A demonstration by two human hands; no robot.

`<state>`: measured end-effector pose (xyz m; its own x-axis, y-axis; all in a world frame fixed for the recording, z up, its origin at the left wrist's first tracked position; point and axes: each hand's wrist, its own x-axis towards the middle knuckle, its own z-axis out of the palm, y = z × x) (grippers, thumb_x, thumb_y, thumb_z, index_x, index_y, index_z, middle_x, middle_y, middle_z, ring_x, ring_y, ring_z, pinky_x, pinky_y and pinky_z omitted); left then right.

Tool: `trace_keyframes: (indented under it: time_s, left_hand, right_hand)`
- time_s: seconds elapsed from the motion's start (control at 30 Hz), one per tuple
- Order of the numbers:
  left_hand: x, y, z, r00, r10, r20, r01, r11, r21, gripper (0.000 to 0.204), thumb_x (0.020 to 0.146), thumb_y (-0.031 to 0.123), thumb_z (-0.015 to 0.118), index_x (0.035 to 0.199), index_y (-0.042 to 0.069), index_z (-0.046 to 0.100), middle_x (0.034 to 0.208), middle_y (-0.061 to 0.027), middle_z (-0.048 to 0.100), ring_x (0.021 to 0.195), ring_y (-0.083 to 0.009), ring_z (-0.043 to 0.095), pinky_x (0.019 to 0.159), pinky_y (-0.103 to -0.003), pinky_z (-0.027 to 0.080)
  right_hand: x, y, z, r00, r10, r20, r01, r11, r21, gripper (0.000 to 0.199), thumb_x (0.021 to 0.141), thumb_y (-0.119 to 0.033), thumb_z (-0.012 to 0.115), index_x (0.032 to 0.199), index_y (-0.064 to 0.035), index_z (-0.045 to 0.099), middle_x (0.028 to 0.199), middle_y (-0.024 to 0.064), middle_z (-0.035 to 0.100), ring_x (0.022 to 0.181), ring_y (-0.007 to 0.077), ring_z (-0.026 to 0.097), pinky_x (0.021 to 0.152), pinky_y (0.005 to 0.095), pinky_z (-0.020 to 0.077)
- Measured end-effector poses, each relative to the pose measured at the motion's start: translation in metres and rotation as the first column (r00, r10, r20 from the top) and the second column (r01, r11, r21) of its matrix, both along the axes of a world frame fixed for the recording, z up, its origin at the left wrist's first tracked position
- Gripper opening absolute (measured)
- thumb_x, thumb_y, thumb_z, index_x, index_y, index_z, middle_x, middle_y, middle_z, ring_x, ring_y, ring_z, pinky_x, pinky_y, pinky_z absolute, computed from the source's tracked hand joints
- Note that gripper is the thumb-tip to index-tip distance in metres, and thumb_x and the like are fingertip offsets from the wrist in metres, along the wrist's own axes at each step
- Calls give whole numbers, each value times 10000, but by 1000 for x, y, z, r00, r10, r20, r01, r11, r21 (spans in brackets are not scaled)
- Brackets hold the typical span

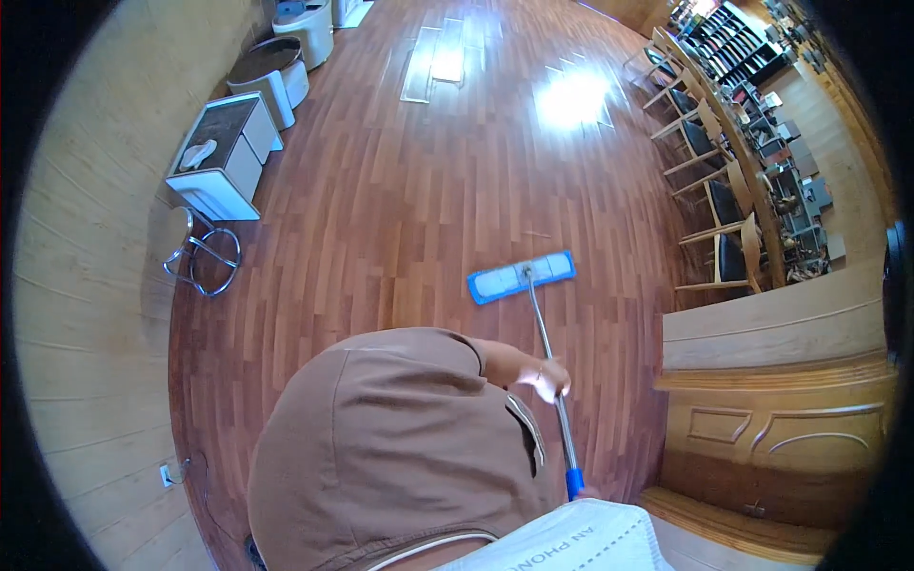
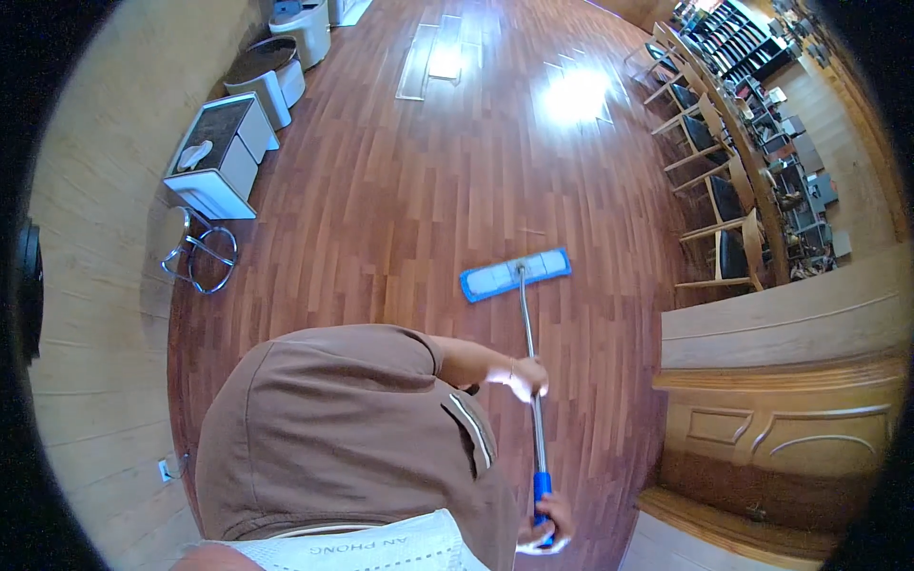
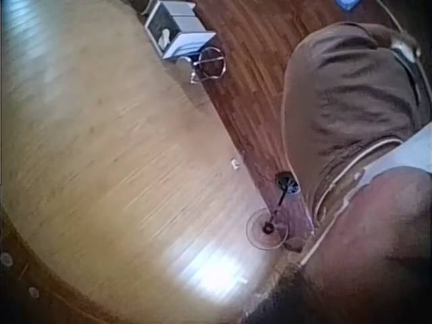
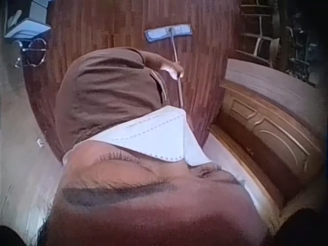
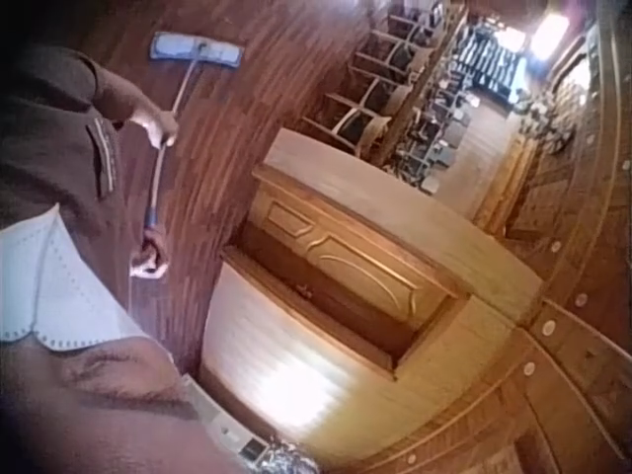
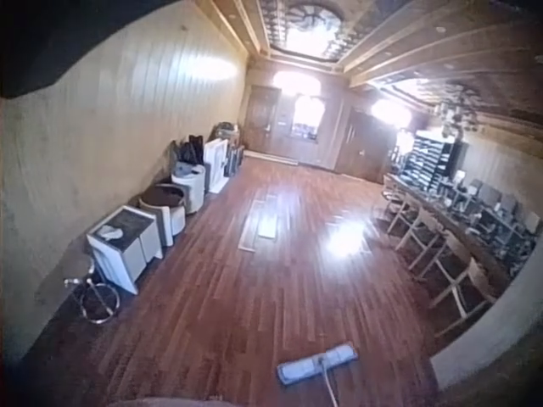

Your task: Mop the wooden floor in an office or showroom space.

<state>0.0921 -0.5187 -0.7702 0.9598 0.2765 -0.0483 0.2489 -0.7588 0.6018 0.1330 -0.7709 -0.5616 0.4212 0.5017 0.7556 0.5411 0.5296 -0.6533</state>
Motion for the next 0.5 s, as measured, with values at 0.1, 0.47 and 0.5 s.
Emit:
trace_keyframes:
  time_s: [0.1,0.47,0.5]
  left_hand:
    - [-50,52,-9,974,228,-7,-227,971,-77,111,626,245,654,698,164,630,733,-63,621,785,-299,618,689,-489,430]
    - [-315,156,-65,662,743,-99,-744,667,29,152,666,146,682,806,158,624,920,-51,612,968,-294,600,727,-468,490]
    - [-332,155,-63,631,768,-109,-768,639,52,153,675,134,671,821,157,633,933,-57,612,979,-288,600,735,-465,492]
  right_hand:
    - [-20,57,-8,952,301,-57,-306,945,-112,258,896,-255,585,862,0,586,772,147,618,800,296,619,793,440,498]
    - [-157,213,-33,670,735,-106,-703,583,-407,25,775,-6,616,767,-4,592,844,138,656,916,293,640,896,408,454]
    - [-164,223,-36,637,764,-100,-724,549,-418,27,770,1,618,768,-4,592,848,138,658,926,293,639,889,403,455]
